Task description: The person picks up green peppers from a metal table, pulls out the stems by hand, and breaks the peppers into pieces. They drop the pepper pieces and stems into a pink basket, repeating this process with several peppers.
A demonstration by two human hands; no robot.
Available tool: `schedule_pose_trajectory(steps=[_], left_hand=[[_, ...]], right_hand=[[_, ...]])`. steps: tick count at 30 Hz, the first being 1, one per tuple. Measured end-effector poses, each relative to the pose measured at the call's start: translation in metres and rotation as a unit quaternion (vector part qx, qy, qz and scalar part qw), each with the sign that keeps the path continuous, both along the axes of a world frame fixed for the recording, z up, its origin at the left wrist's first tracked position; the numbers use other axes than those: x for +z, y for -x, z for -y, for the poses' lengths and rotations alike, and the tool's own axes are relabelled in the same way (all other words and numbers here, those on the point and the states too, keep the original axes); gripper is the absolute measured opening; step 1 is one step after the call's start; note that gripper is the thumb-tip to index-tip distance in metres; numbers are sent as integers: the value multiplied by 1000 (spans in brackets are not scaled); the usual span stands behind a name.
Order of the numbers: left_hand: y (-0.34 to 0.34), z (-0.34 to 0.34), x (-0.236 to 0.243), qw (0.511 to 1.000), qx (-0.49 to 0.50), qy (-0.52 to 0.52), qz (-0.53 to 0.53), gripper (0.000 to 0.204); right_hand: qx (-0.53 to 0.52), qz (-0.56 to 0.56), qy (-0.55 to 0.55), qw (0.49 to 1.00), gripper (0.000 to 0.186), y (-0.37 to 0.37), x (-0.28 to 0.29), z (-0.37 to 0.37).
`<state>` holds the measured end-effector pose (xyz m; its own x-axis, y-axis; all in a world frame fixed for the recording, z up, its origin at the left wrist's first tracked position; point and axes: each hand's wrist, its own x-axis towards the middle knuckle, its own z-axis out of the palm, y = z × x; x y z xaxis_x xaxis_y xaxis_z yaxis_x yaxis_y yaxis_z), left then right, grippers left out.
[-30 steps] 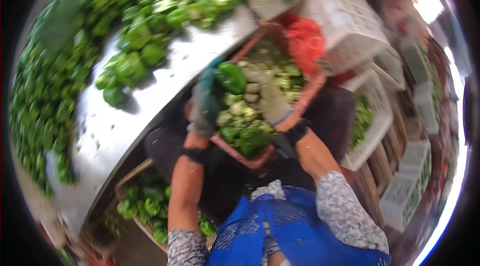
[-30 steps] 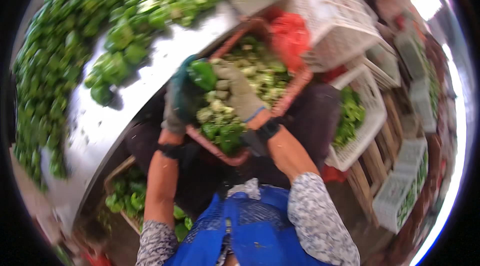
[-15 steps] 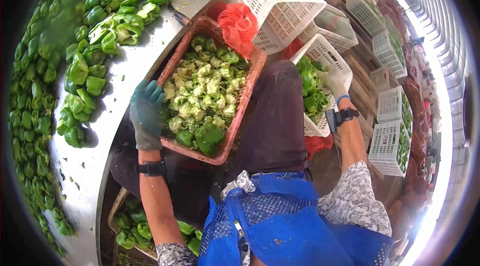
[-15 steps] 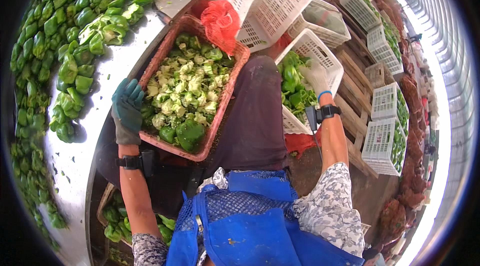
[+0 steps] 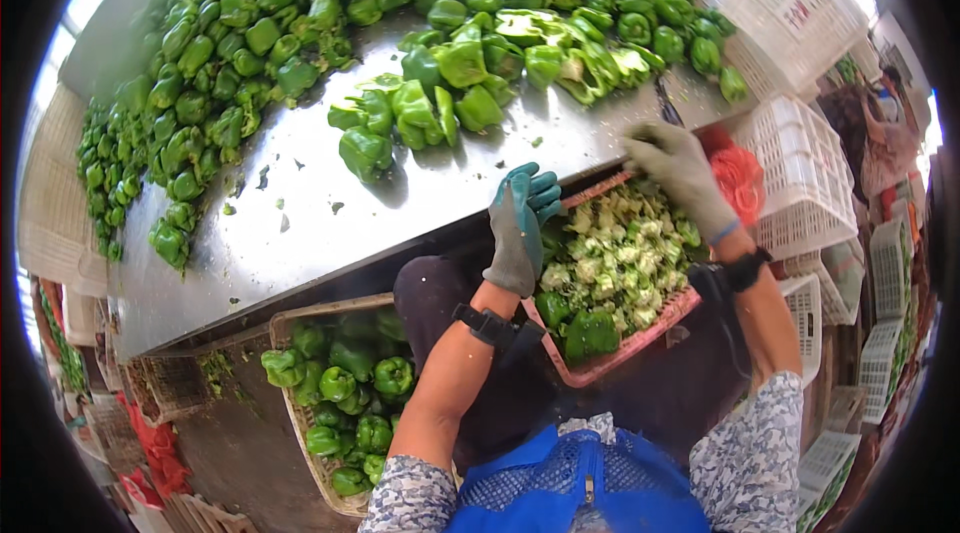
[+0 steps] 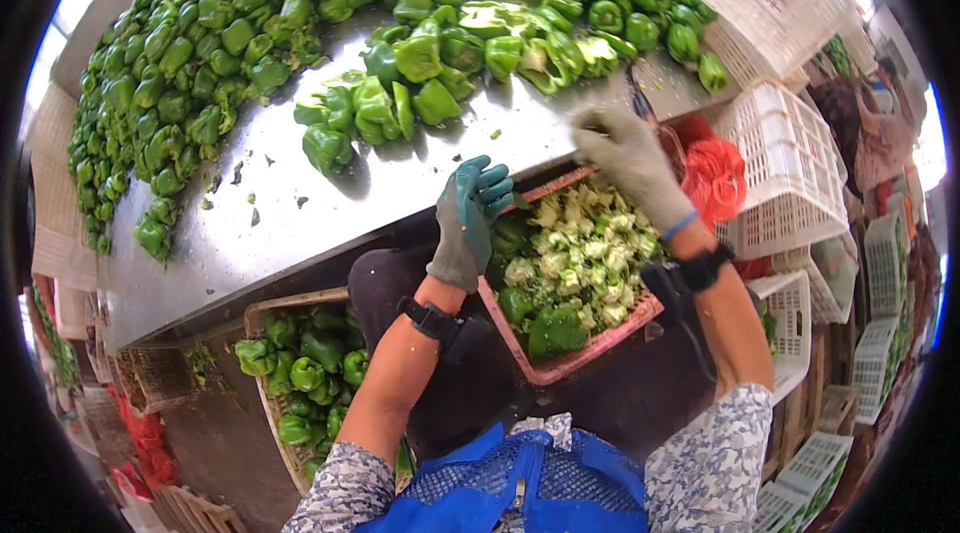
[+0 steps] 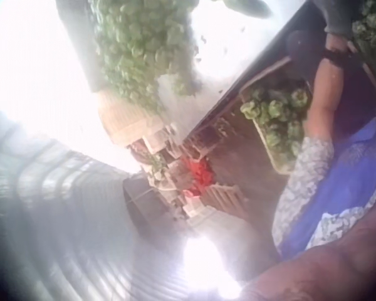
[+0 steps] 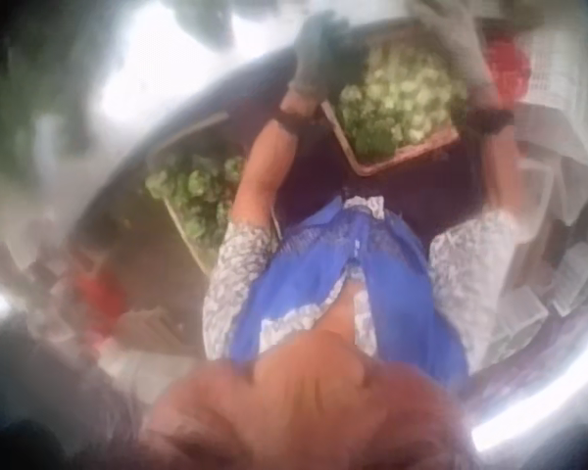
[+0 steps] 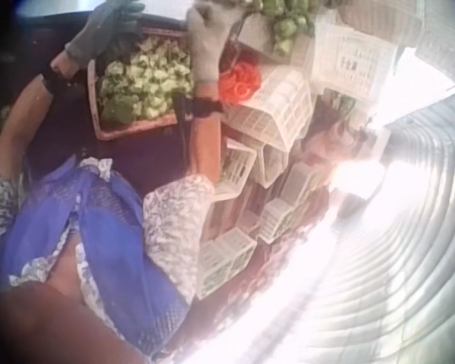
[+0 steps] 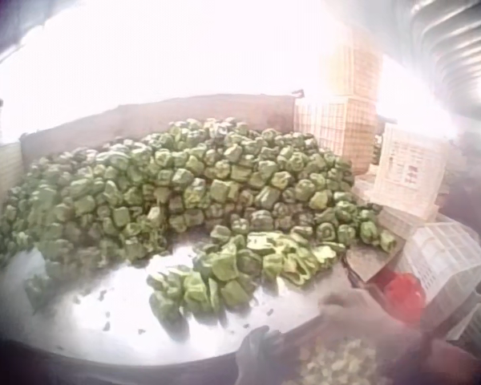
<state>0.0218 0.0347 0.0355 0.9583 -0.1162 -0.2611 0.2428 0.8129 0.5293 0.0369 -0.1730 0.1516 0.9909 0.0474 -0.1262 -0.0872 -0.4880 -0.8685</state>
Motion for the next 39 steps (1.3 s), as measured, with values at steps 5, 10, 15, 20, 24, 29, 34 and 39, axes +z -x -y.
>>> schedule_pose_trajectory(steps=[5,10,15,20,24,29,34,39], left_hand=[[-12,-17,7,998,59,-2,-30,13],[-21,-35,-11,997,70,37,-4,26],[-23,-42,-3,984,167,-11,-57,30],[-23,-43,-30,993,111,30,-33,34],[-25,-44,-25,990,126,61,-36,35],[-24,-40,-2,966,-10,259,8,40],[-11,-27,-15,986,60,9,153,49],[-11,-29,-51,931,104,-239,255,60]], right_hand=[[83,109,49,989,40,-79,-49,-85],[63,199,250,945,52,-117,-97,-156],[-13,127,302,945,60,-119,-95,-199],[-65,185,156,968,65,-138,-121,-166],[-54,-71,-138,986,66,-118,-116,-133],[119,253,-134,951,55,-57,-130,-114],[58,182,-99,977,51,-9,-89,-119],[41,275,85,957,44,5,-97,-122]])
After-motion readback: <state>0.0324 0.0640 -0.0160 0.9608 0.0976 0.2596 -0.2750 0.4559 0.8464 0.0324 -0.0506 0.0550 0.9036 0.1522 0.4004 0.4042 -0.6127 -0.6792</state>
